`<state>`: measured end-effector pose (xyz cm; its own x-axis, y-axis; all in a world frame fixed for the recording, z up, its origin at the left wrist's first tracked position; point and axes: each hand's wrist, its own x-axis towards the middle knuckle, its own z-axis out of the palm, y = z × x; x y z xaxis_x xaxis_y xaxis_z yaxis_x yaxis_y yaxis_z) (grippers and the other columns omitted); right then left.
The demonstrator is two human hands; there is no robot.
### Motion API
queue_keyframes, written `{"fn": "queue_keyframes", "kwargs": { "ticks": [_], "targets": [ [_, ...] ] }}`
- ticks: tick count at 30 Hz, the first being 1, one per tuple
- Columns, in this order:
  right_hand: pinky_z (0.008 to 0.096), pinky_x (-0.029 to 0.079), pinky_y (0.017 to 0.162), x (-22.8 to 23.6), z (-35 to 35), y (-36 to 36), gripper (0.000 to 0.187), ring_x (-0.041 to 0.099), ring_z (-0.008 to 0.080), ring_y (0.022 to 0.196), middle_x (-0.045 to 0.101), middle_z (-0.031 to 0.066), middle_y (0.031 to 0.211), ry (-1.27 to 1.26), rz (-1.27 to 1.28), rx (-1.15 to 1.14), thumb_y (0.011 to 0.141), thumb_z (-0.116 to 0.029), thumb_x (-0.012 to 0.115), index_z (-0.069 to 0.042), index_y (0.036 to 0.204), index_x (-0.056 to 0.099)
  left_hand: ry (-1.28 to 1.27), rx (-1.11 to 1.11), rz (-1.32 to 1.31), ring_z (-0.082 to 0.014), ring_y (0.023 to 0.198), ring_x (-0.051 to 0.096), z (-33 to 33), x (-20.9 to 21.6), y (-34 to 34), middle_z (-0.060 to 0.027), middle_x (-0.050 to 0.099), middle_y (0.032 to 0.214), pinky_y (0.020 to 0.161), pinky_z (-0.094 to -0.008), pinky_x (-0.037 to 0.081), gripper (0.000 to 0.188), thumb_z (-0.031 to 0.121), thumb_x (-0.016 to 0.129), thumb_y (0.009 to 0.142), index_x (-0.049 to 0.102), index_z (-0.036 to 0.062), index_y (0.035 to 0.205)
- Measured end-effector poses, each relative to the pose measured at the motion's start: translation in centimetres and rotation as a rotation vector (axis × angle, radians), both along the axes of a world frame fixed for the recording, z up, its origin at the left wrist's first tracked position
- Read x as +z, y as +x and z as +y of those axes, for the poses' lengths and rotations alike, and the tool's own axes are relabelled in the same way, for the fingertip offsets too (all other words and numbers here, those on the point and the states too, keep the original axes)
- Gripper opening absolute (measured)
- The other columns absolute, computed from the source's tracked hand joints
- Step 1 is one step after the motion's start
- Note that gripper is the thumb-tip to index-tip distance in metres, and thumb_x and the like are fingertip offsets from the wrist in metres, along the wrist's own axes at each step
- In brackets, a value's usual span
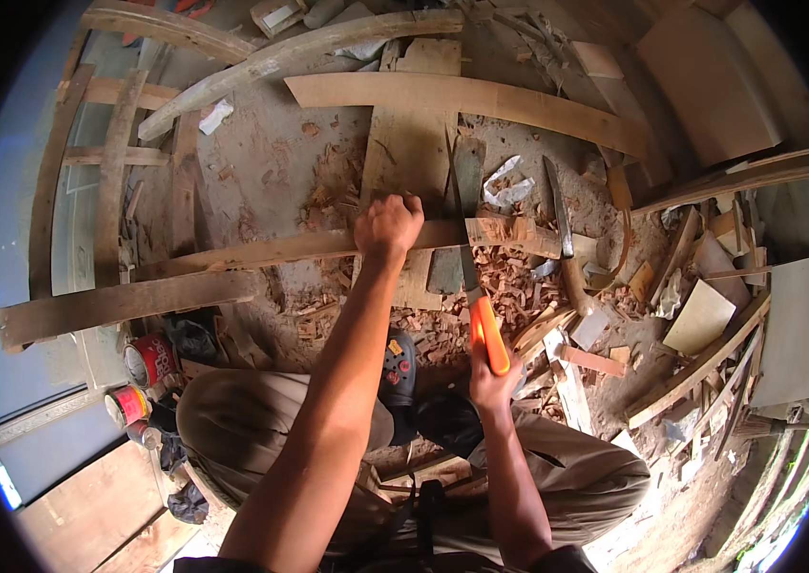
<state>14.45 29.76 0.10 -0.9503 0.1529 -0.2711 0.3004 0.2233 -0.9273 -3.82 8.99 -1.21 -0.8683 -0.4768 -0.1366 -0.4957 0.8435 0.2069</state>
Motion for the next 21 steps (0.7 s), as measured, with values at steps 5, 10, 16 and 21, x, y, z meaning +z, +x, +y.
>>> {"fn": "queue_keyframes", "kwargs": {
  "ticks": [5,10,16,21],
  "targets": [
    [0.027,0.043,0.054,0.5,-0.8,-0.4,0.018,0.049,0.0083,0.056,0.053,0.0018,0.06,-0.234,0.048,0.215,0.086,-0.01,0.07,0.0,0.075,0.059,0.042,0.036,-0.02,-0.0362,0.089,0.069,-0.1,1.1,-0.3,-0.0168,0.072,0.091,0.081,-0.0454,0.056,0.042,0.041,0.048,0.091,0.074,0.0083,0.089],
    [0.0268,0.044,0.056,-1.9,-0.8,1.1,0.018,0.051,0.009,0.058,0.055,0.0019,0.064,-0.304,0.079,0.151,0.084,-0.009,0.073,0.001,0.078,0.059,0.046,0.054,-0.021,-0.0359,0.09,0.069,-0.2,1.4,-0.3,-0.0155,0.072,0.093,0.082,-0.045,0.056,0.04,0.041,0.049,0.09,0.074,0.0104,0.092],
    [0.0251,0.041,0.053,-0.4,-2.7,1.4,0.02,0.048,0.0053,0.06,0.054,-0.0011,0.062,-0.193,0.065,0.097,0.086,-0.01,0.07,0.0,0.076,0.057,0.062,0.078,-0.028,-0.0353,0.092,0.069,-0.2,1.1,-0.1,-0.0154,0.072,0.098,0.084,-0.0446,0.055,0.038,0.041,0.05,0.089,0.075,0.0126,0.096],
    [0.0234,0.041,0.051,0.8,1.5,9.1,0.015,0.051,0.0061,0.057,0.054,-0.0007,0.064,-0.173,0.21,0.181,0.086,-0.011,0.062,0.001,0.082,0.054,0.096,0.079,-0.036,-0.0357,0.093,0.069,-0.9,1.7,-0.3,-0.016,0.072,0.098,0.085,-0.0446,0.055,0.038,0.041,0.05,0.089,0.075,0.0129,0.097]
  ]
}}
